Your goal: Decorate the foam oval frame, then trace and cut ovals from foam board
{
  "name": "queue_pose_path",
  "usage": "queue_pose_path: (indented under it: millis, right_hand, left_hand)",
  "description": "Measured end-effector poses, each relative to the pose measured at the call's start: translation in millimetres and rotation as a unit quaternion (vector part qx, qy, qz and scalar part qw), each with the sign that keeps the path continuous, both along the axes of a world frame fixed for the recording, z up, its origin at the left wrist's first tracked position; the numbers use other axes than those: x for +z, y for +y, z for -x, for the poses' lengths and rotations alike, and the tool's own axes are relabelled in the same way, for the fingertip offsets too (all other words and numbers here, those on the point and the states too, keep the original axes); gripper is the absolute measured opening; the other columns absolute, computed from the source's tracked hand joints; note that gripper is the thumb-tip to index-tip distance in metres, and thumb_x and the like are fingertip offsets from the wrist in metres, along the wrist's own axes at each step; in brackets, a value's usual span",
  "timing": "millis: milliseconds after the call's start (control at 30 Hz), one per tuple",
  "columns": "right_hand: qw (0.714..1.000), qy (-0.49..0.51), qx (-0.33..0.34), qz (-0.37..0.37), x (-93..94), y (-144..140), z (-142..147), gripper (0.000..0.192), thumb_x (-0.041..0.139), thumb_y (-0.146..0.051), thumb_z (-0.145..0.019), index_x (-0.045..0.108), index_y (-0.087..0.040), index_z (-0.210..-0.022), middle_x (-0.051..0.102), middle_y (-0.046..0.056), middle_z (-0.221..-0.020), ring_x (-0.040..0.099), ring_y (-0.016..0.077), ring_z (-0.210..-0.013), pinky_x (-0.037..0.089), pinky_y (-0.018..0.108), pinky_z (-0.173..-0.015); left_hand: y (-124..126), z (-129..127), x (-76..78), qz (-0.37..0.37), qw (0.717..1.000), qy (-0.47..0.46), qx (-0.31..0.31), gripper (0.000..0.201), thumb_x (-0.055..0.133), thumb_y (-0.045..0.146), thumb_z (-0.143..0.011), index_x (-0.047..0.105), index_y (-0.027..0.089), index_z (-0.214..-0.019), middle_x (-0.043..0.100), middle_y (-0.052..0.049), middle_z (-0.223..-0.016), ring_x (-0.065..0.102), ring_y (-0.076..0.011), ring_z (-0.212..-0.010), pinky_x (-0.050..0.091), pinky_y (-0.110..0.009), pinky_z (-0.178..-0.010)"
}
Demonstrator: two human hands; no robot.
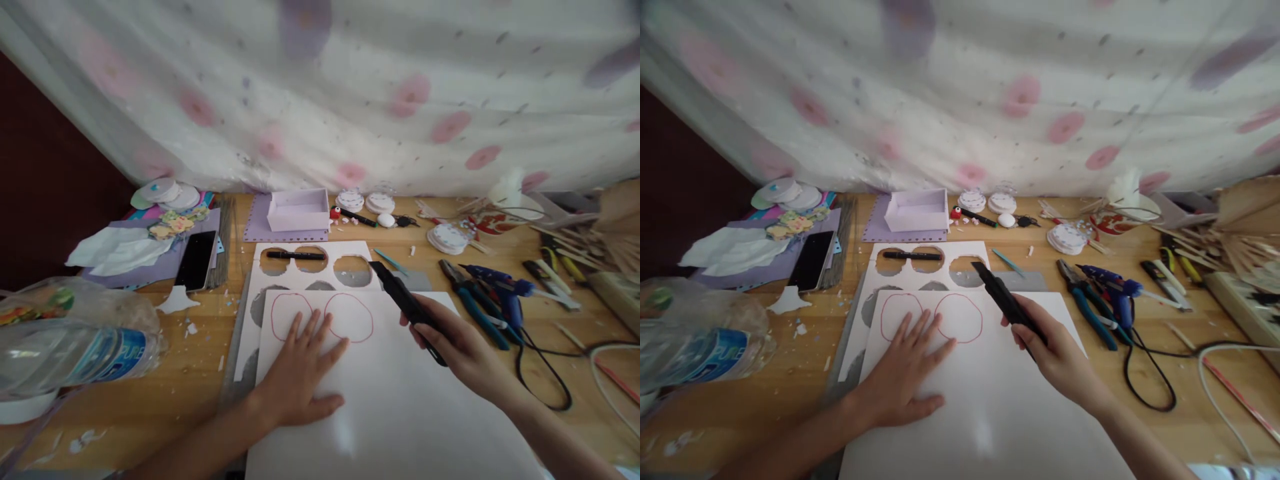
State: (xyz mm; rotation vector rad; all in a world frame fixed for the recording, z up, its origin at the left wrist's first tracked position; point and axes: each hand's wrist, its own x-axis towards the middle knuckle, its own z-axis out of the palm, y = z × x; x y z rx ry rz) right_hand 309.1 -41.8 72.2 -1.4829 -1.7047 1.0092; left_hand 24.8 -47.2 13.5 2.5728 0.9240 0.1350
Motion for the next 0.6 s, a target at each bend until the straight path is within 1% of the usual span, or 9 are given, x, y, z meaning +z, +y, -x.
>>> queue_pose_path:
  millis: [100, 167, 233, 333, 467, 600]
  right_hand:
    - [0.998, 0.032, -0.048, 0.004, -4.2, 9.2, -2.3, 0.030, 0.049, -0.047, -0.092, 0.057, -0.020, -0.104, 0.059, 0.000, -0.067, 0.044, 0.0098, -0.045, 0.039, 0.023, -0.042]
    - [0.998, 0.043, -0.052, 0.002, -8.1, 16.4, -3.6, 0.030, 0.049, -0.048, -0.092, 0.056, -0.020, -0.101, 0.057, -0.001, -0.064, 0.043, 0.0094, -0.043, 0.037, 0.023, -0.040]
    - [0.999, 0.022, -0.031, -0.011, -11.6, 22.9, -4.5, 0.030, 0.049, -0.047, -0.093, 0.055, -0.021, -0.104, 0.058, -0.001, -0.067, 0.047, 0.0104, -0.046, 0.039, 0.023, -0.042]
    - [0.998, -0.061, 0.009, -0.035, -13.3, 30.1, -3.3, 0.028, 0.047, -0.044, -0.094, 0.055, -0.022, -0.108, 0.061, 0.000, -0.071, 0.055, 0.0132, -0.054, 0.045, 0.025, -0.049]
    - [0.983, -0.170, 0.045, -0.055, -9.9, 35.6, 4.9, 0.026, 0.047, -0.043, -0.093, 0.057, -0.024, -0.109, 0.069, 0.001, -0.078, 0.065, 0.0182, -0.064, 0.050, 0.028, -0.058]
    - [0.964, -0.233, 0.104, -0.070, -9.6, 40.1, 16.1, 0.029, 0.045, -0.042, -0.095, 0.055, -0.025, -0.116, 0.074, 0.004, -0.087, 0.071, 0.0229, -0.074, 0.051, 0.032, -0.064]
  left_hand:
    - [-2.5, 4.0, 0.2, -0.003, 1.000, -0.005, 0.001, 0.081, 0.052, 0.058, -0.086, 0.018, 0.028, -0.153, -0.001, -0.011, -0.162, 0.001, -0.0409, -0.147, 0.003, -0.065, -0.114]
    - [-3.3, 5.2, 2.4, -0.002, 1.000, -0.004, 0.001, 0.082, 0.052, 0.059, -0.086, 0.016, 0.028, -0.153, -0.001, -0.010, -0.162, 0.002, -0.0408, -0.147, 0.003, -0.066, -0.114]
    - [-4.1, 5.3, 5.4, 0.006, 1.000, 0.001, -0.001, 0.084, 0.052, 0.059, -0.086, 0.014, 0.028, -0.154, -0.001, -0.011, -0.161, 0.002, -0.0416, -0.146, 0.004, -0.068, -0.113]
    - [-5.3, 4.8, 9.9, 0.023, 1.000, 0.015, -0.002, 0.085, 0.053, 0.058, -0.085, 0.012, 0.029, -0.154, -0.003, -0.012, -0.161, 0.000, -0.0422, -0.146, 0.004, -0.069, -0.112]
    - [-6.2, 4.5, 12.6, 0.036, 0.999, 0.029, -0.002, 0.086, 0.055, 0.056, -0.085, 0.011, 0.028, -0.154, -0.005, -0.013, -0.160, -0.004, -0.0416, -0.146, 0.004, -0.069, -0.112]
    - [-7.0, 4.2, 10.9, 0.036, 0.999, 0.024, 0.002, 0.087, 0.056, 0.055, -0.084, 0.011, 0.028, -0.154, -0.007, -0.013, -0.160, -0.005, -0.0419, -0.146, 0.001, -0.069, -0.112]
